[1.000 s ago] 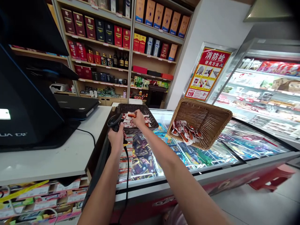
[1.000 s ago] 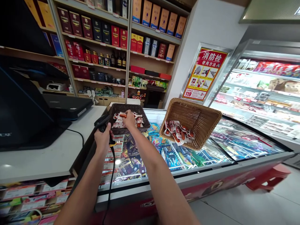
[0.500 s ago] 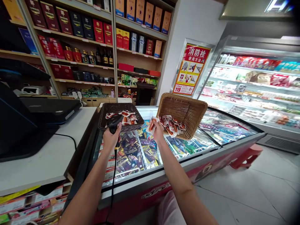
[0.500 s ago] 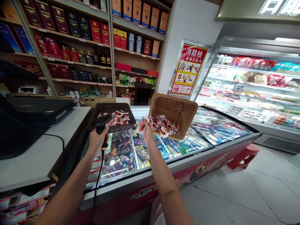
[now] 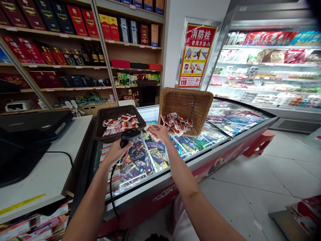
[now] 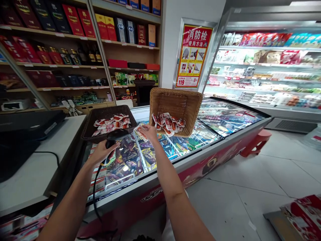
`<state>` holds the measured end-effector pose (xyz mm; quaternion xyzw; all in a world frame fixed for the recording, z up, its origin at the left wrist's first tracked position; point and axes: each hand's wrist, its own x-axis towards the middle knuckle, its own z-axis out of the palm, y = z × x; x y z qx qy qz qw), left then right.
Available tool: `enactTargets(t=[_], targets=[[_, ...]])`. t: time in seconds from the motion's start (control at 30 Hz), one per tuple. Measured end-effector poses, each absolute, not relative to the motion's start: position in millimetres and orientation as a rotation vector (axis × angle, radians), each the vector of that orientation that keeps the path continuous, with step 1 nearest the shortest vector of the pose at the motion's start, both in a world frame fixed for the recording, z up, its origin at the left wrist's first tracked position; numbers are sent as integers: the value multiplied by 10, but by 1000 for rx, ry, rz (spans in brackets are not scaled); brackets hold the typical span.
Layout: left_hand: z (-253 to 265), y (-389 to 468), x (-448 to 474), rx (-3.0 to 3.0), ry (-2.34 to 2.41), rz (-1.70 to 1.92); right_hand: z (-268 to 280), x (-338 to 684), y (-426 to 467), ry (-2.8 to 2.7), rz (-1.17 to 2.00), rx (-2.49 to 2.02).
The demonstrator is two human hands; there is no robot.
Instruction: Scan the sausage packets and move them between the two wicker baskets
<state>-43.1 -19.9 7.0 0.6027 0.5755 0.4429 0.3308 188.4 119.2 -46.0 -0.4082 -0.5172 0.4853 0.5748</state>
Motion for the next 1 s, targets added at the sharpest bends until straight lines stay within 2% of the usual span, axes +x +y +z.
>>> enactTargets(t=[0.7, 1.0], targets=[[79, -183, -444, 1732, 1494, 926, -412, 1893, 1142, -1210, 1124, -974], [63, -179, -432, 1612, 1527, 1075, -483, 1865, 1217, -1047, 1049, -1010]])
